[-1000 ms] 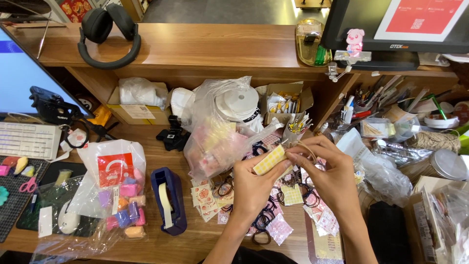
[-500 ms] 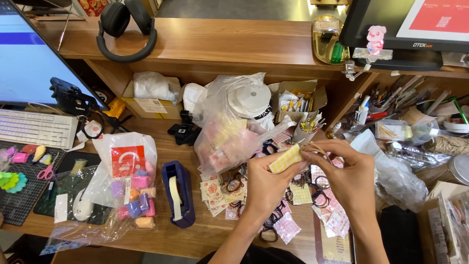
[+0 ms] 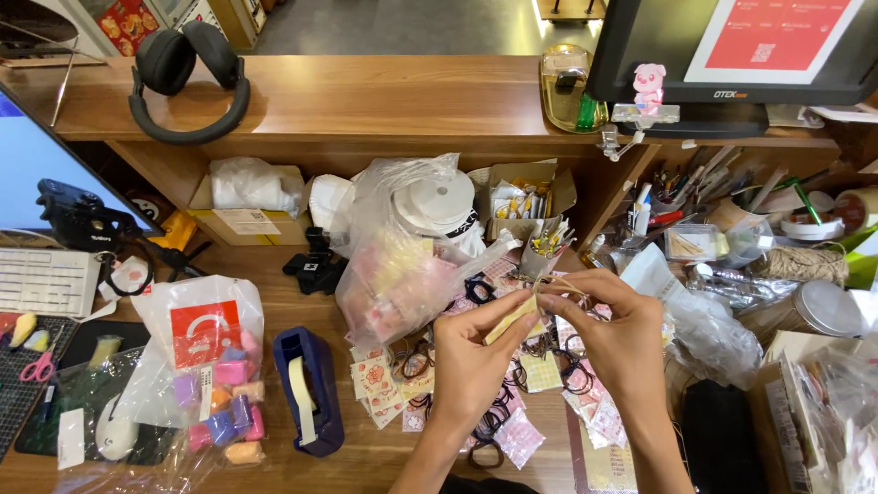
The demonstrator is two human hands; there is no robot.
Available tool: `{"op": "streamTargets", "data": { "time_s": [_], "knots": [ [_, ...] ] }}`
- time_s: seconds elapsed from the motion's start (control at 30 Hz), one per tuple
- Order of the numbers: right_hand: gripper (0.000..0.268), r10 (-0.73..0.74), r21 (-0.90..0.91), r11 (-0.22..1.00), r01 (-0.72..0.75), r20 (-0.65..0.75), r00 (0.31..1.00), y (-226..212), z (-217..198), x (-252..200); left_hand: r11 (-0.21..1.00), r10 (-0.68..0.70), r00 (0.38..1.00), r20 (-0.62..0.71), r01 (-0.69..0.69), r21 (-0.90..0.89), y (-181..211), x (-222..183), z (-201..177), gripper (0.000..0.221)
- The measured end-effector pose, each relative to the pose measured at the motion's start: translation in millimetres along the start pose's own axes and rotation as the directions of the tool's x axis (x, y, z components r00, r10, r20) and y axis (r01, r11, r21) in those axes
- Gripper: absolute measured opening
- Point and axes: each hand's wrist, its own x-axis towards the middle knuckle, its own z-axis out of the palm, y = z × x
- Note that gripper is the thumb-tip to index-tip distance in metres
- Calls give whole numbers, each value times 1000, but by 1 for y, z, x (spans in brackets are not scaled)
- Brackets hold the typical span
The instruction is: The person repeatedly picks up small patterned paper tags and black elastic hair ties from a cluttered desk. They attach each tag to a hair tie by hand and place the finished items on the desk. The process is repeated for multiple units throughout the clip.
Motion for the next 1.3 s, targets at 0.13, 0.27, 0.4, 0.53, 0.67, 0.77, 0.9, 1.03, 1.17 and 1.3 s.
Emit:
{"op": "streamTargets", "data": {
  "time_s": [0.13, 0.27, 0.4, 0.53, 0.67, 0.77, 0.9, 1.03, 1.17, 1.3],
  "knots": [
    [9, 26, 15, 1000, -27, 22, 999, 5, -3, 2, 999, -17, 1000, 9, 17, 35, -2, 2, 0, 45],
    [23, 65, -25, 998, -62, 126, 990, 14, -9, 7, 999, -20, 1000, 8, 20, -36, -5, 3, 0, 46],
    [22, -40, -21, 999, 45, 226, 973, 12, -16, 7, 998, -6, 999, 38, 8, -55, -7, 3, 0, 37],
    [25, -106, 2, 994, 111, 288, 952, 9, -22, 7, 999, -15, 997, 81, 19, -49, -11, 3, 1, 35],
    [21, -36, -49, 997, 58, 363, 931, 8, -19, 5, 999, -32, 991, 132, 36, -30, -10, 2, 1, 47],
    [18, 2, 11, 1000, -6, 343, 939, 12, -12, 6, 995, -98, 984, 151, 97, 14, -12, 4, -1, 49],
    [23, 147, -23, 989, -145, 212, 966, 14, -13, 11, 990, -91, 993, 73, 98, -103, -10, 7, -4, 38],
    [22, 174, 13, 983, -181, 225, 959, 18, -13, 8, 993, -21, 1000, 11, 23, -112, -24, 9, -5, 25],
    [22, 69, 87, 991, -103, 330, 942, 14, -8, 5, 991, 46, 998, 30, -41, -129, -24, 6, -6, 31],
    [22, 131, 106, 977, -183, 376, 917, 13, -10, 5, 985, 44, 998, 49, -35, -169, -25, 8, -8, 34]
  ]
}}
